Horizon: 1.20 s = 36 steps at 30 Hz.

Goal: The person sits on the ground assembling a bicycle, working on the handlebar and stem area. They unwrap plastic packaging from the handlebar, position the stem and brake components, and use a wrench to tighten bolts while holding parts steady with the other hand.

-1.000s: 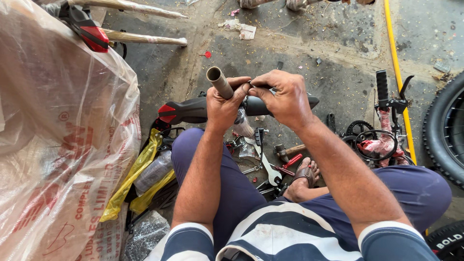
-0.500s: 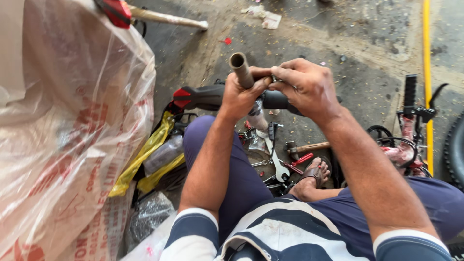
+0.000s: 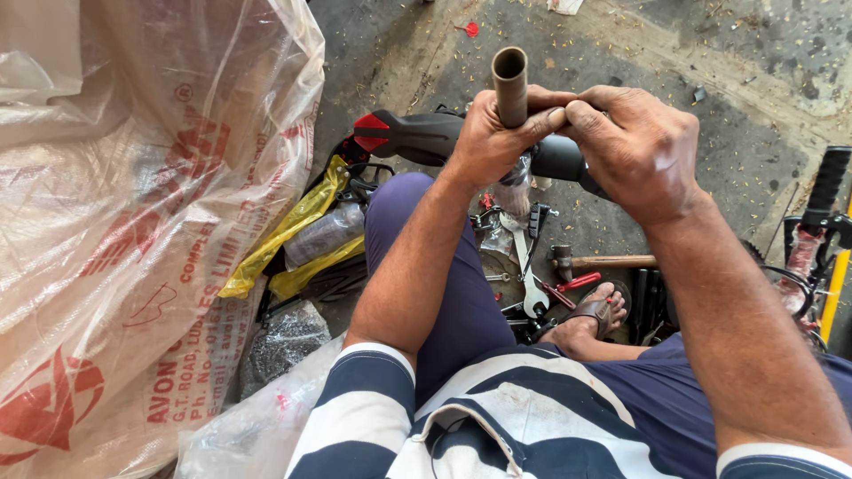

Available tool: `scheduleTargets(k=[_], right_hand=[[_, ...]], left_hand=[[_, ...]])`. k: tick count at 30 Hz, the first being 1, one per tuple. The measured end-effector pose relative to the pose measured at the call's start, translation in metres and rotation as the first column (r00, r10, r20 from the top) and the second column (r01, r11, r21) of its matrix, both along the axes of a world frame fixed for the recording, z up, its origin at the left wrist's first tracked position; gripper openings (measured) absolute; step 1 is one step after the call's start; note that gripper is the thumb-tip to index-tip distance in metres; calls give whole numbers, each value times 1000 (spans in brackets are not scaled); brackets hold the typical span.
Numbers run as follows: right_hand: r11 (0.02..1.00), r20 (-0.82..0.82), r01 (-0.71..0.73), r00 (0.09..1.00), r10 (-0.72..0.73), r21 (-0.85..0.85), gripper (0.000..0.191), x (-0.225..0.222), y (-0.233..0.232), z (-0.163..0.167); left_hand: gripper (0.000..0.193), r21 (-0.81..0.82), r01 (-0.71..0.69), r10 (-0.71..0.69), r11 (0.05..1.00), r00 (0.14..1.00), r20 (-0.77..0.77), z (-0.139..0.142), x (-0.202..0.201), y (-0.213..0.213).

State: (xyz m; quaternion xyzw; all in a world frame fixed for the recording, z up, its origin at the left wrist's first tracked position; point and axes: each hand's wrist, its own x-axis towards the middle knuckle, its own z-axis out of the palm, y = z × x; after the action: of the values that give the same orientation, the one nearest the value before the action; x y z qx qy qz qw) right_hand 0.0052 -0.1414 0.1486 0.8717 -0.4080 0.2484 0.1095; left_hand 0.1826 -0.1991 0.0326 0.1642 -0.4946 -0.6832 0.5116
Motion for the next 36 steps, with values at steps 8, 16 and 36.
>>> scheduleTargets(k=[8,16,36], right_hand=[[998,81,-50,995,52,-30,12,2,-2,-1],[996,176,-71,981,79,-50,19,4,0,12],[635,619,-99,377,-689,766,22,-82,23,-233]], left_hand=[[23,99,4,-2,995,1000,-22,7,-1,0],[23,47,128,-130,991,991,29,12,9,-2],[42,32,-400,401,916,916,-16,-20,-19,-15]])
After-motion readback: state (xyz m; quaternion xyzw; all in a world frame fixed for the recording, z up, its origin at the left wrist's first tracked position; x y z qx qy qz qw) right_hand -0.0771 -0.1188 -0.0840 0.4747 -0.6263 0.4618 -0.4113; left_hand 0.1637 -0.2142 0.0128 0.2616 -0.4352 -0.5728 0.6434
